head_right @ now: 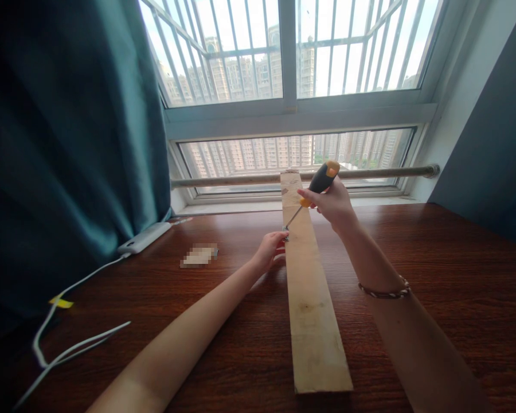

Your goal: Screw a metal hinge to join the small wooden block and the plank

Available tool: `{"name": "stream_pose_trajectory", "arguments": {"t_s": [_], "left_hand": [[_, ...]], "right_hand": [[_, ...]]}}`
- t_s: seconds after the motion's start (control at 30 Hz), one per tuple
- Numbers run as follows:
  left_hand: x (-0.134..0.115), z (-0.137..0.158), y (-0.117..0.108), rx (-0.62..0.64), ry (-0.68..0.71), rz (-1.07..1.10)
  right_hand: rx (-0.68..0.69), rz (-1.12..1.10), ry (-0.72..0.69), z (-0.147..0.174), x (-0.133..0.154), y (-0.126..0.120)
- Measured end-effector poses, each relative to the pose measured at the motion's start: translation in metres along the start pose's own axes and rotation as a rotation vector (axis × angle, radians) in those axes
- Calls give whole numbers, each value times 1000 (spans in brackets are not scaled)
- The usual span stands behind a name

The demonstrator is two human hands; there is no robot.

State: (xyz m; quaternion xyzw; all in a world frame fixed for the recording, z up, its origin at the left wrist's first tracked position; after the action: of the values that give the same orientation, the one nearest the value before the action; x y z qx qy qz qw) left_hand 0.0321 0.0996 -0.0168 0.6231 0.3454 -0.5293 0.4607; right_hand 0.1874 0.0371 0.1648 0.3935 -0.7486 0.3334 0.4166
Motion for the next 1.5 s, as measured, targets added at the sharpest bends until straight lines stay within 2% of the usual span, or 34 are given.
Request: {"name": "stream_pose_trajectory", "arguments": {"t_s": [0.1, 0.2, 0.27, 0.4, 0.47, 0.53, 0.63, 0.73, 0.8, 0.93, 1.0, 1.07, 1.23, 1.3, 1.4, 1.5], "left_hand": [[-1, 0, 1, 4, 0, -19], [-3, 0, 2, -14, -11, -48], [-5, 0, 2, -21, -14, -63], [-7, 1, 2, -44, -30, -78], [-7, 2, 1, -49, -40, -79], [-6, 2, 2, -34, -43, -78], [-6, 1, 3, -18, -42, -79], [-5, 1, 2, -21, -47, -70], [-4, 0, 2, -20, -49, -52], [0, -1, 0, -20, -44, -8], [0, -2, 0, -17, -37, 2], [0, -1, 0, -12, -29, 5], [-1, 0, 2, -5, -28, 10], [-2, 0, 3, -4, -27, 21], [-2, 0, 3, -2, -21, 34], [-1, -1, 2, -8, -18, 32]], "right_hand": [[222, -237, 114, 6, 4, 9], [269, -299, 153, 10, 8, 8], [181, -224, 110, 7, 6, 3], [-165, 58, -74, 3, 5, -12], [-215, 94, -84, 4, 3, -12], [-114, 14, -12, 3, 1, -5], [126, -165, 104, 7, 5, 7], [193, -210, 107, 8, 10, 8], [105, -122, 45, 6, 9, 3], [-196, 122, -151, 6, 9, -8], [-232, 136, -162, 8, 8, -7], [-152, 61, -97, 7, 6, -2], [215, -198, 101, 14, 14, 13], [268, -215, 114, 16, 17, 13], [190, -89, 28, 13, 17, 7], [-45, 160, -128, 9, 16, -4]]}}
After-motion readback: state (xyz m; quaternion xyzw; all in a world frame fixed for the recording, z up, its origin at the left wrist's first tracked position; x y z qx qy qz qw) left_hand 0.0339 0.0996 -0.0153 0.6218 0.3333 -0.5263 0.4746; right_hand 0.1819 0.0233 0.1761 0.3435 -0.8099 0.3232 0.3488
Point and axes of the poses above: each hand's wrist, its own z-axis away from the middle knuckle, its own y-axis out of the palm, x = y × z, the point moved 8 cm from there along -z, towards the middle knuckle, and after that the axes turned 3 degrees about y, right-handed, at the moved point
